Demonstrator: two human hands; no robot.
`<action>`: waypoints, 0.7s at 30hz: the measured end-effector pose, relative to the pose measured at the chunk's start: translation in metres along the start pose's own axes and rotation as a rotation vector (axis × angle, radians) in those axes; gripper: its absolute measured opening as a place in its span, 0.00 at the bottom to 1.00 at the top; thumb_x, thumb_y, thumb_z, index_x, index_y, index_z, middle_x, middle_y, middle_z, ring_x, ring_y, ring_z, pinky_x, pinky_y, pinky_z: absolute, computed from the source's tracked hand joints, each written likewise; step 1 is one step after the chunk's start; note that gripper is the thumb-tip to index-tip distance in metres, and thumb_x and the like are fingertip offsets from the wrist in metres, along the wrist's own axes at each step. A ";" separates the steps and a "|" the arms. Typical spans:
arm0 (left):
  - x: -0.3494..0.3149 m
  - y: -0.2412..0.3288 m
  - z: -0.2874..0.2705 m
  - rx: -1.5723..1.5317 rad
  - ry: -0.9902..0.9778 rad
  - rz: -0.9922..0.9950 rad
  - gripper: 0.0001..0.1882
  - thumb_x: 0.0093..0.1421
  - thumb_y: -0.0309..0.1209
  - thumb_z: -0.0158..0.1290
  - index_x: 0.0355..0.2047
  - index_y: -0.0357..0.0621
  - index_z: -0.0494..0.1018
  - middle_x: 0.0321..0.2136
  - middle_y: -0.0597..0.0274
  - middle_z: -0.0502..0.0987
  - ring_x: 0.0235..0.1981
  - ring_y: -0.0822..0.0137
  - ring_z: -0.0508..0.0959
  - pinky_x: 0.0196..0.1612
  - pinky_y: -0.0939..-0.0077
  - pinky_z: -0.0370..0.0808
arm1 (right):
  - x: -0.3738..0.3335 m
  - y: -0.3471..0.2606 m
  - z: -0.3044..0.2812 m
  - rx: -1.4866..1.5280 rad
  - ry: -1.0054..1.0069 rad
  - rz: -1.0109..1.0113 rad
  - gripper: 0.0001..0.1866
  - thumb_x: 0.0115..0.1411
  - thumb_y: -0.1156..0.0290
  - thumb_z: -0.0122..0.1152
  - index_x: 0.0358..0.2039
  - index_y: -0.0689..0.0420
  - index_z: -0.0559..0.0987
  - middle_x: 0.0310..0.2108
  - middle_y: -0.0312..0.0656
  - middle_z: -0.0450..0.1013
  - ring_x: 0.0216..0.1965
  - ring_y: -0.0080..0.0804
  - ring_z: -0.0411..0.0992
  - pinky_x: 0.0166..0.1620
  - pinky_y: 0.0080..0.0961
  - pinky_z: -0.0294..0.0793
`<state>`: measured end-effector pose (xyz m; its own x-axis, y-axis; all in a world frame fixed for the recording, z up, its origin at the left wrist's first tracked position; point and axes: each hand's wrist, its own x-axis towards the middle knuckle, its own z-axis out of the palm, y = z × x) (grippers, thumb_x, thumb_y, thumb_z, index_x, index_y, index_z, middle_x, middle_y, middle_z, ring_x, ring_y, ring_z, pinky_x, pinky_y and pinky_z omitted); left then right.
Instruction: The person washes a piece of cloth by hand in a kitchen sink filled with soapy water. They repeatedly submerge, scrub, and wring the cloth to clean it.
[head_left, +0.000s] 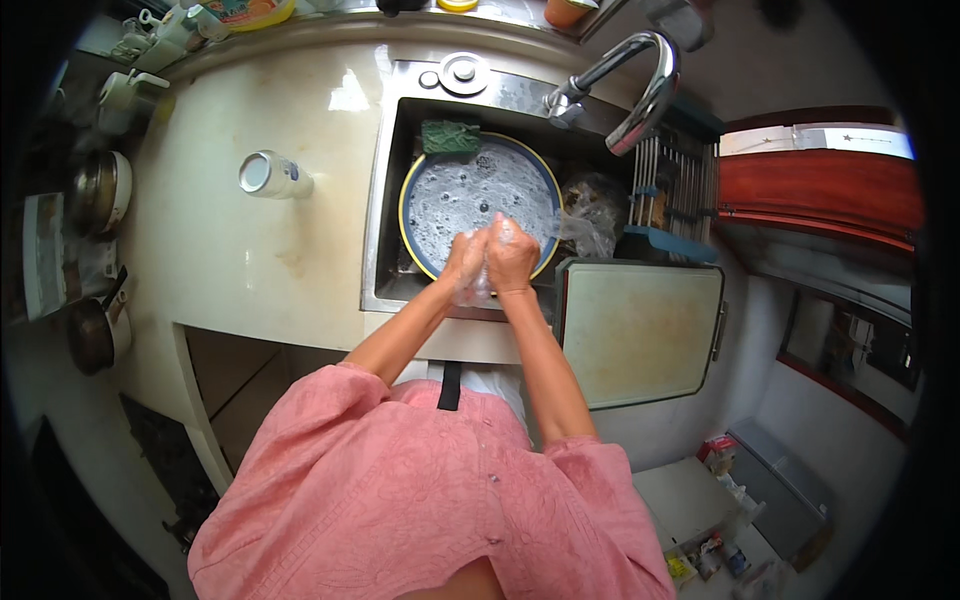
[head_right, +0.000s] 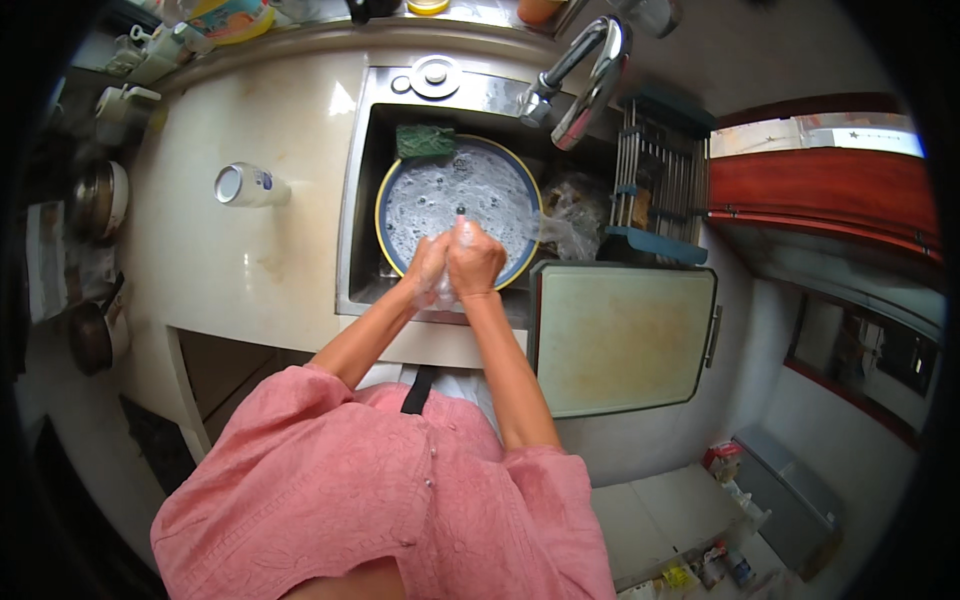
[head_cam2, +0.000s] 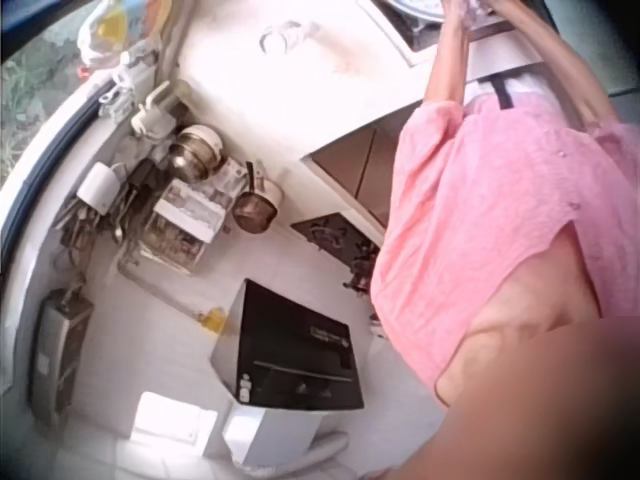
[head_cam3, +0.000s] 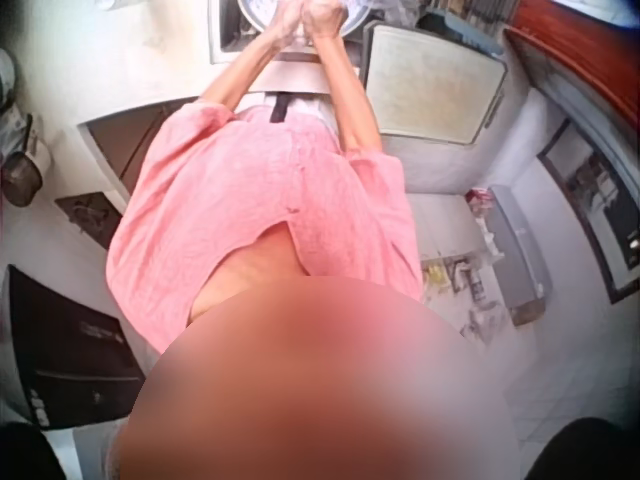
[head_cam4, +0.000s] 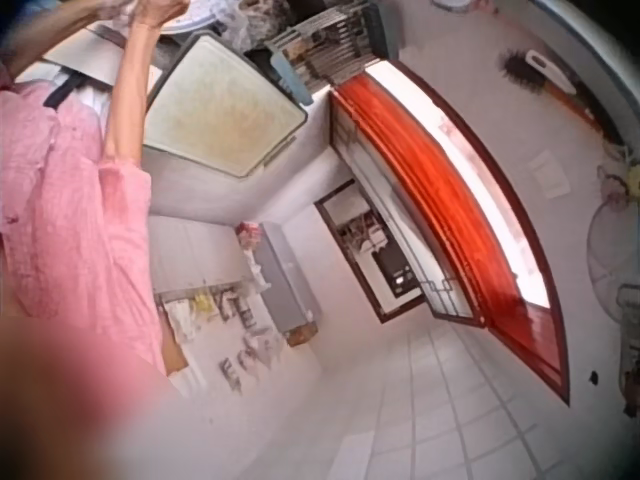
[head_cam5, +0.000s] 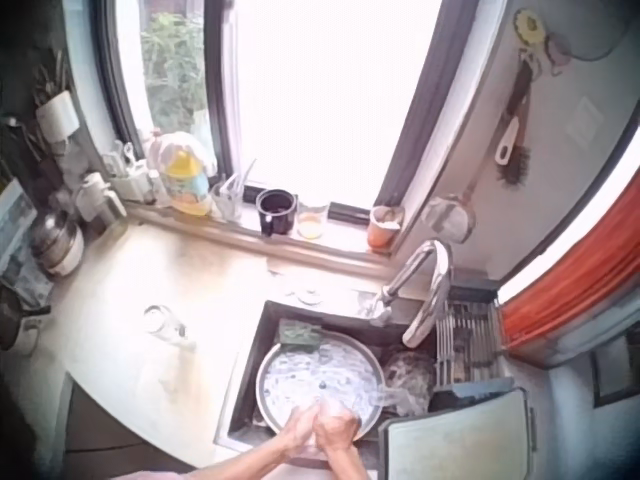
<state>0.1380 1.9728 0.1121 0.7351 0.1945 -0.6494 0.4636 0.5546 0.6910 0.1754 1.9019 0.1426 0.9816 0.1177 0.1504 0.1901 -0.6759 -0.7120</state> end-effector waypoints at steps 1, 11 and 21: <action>0.006 -0.003 -0.008 -0.067 -0.036 -0.046 0.16 0.57 0.42 0.49 0.20 0.46 0.69 0.17 0.71 0.67 0.18 0.76 0.66 0.20 0.77 0.62 | -0.005 -0.008 -0.001 0.001 0.003 -0.032 0.17 0.58 0.64 0.55 0.16 0.59 0.73 0.13 0.52 0.67 0.15 0.50 0.68 0.20 0.38 0.64; -0.010 0.021 0.002 -0.162 -0.116 -0.116 0.13 0.59 0.40 0.47 0.26 0.44 0.71 0.22 0.67 0.72 0.21 0.74 0.71 0.21 0.75 0.67 | 0.000 0.003 -0.004 -0.059 0.000 0.025 0.14 0.55 0.63 0.55 0.17 0.57 0.73 0.14 0.52 0.69 0.18 0.53 0.70 0.23 0.44 0.67; -0.002 0.009 -0.005 -0.220 -0.161 -0.164 0.15 0.61 0.43 0.46 0.29 0.43 0.71 0.22 0.63 0.73 0.19 0.67 0.74 0.24 0.74 0.72 | -0.005 0.005 -0.004 -0.118 -0.003 0.072 0.16 0.56 0.63 0.54 0.16 0.59 0.73 0.16 0.55 0.69 0.21 0.54 0.70 0.26 0.43 0.67</action>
<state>0.1383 1.9811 0.1176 0.7364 -0.0331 -0.6757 0.4773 0.7333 0.4843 0.1712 1.8952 0.1412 0.9928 0.0673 0.0996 0.1155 -0.7636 -0.6352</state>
